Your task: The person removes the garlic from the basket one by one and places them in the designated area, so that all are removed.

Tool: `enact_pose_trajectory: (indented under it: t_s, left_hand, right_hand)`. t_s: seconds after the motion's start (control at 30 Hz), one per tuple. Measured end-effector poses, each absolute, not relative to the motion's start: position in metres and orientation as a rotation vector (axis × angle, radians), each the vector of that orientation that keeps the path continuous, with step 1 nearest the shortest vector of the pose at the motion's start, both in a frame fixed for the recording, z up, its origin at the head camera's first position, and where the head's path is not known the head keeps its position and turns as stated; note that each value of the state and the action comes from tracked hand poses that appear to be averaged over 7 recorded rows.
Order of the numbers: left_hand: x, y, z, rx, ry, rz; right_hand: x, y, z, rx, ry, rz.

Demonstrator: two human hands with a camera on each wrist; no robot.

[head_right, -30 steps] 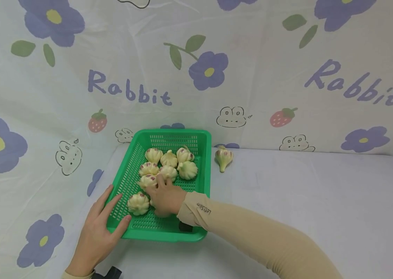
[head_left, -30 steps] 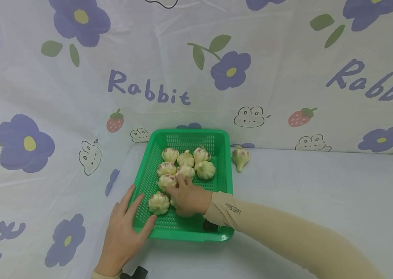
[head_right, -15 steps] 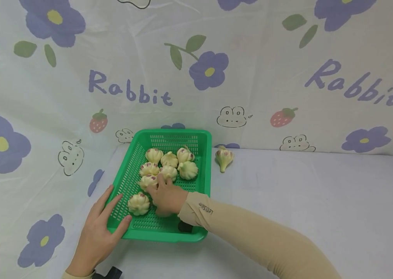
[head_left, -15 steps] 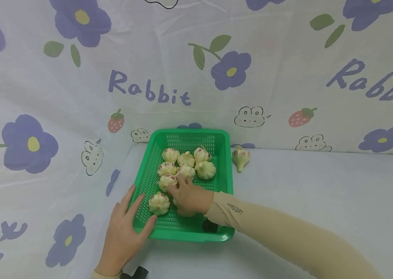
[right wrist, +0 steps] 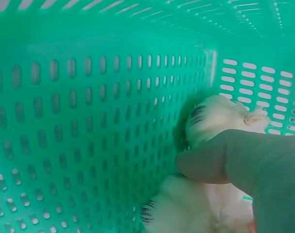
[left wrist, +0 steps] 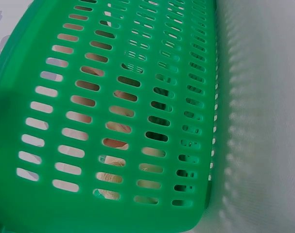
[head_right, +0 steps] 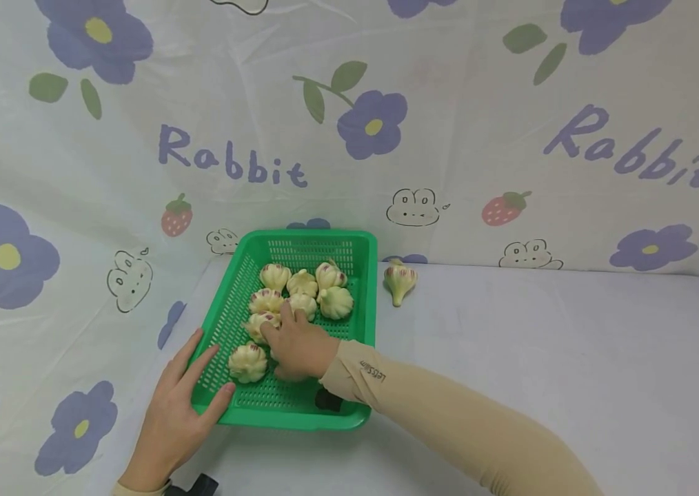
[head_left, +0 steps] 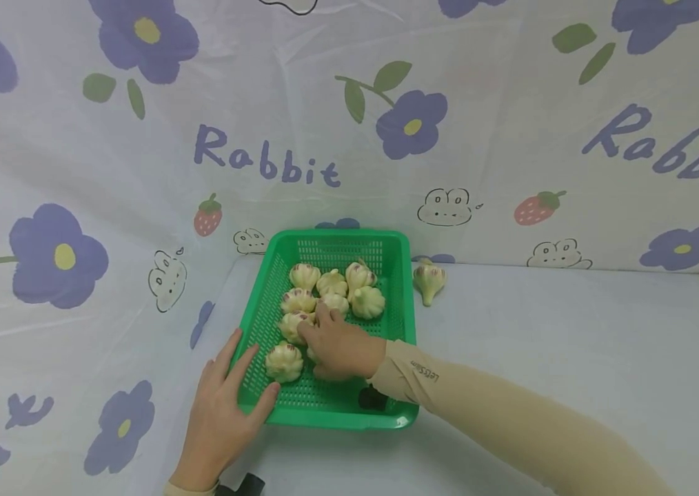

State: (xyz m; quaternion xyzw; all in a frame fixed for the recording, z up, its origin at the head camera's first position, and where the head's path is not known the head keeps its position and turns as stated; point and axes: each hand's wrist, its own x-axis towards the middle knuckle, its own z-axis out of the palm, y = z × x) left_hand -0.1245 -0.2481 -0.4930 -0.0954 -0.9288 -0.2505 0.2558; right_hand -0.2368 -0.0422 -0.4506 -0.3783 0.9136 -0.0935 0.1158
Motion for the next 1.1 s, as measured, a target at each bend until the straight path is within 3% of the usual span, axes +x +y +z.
enact_pose_trajectory:
  t_s: [1.1]
  left_hand:
    - [-0.126,-0.25,-0.494,-0.274,-2.505,-0.713]
  right_hand:
    - [-0.235,-0.027,-0.43,-1.235,2.759,-0.617]
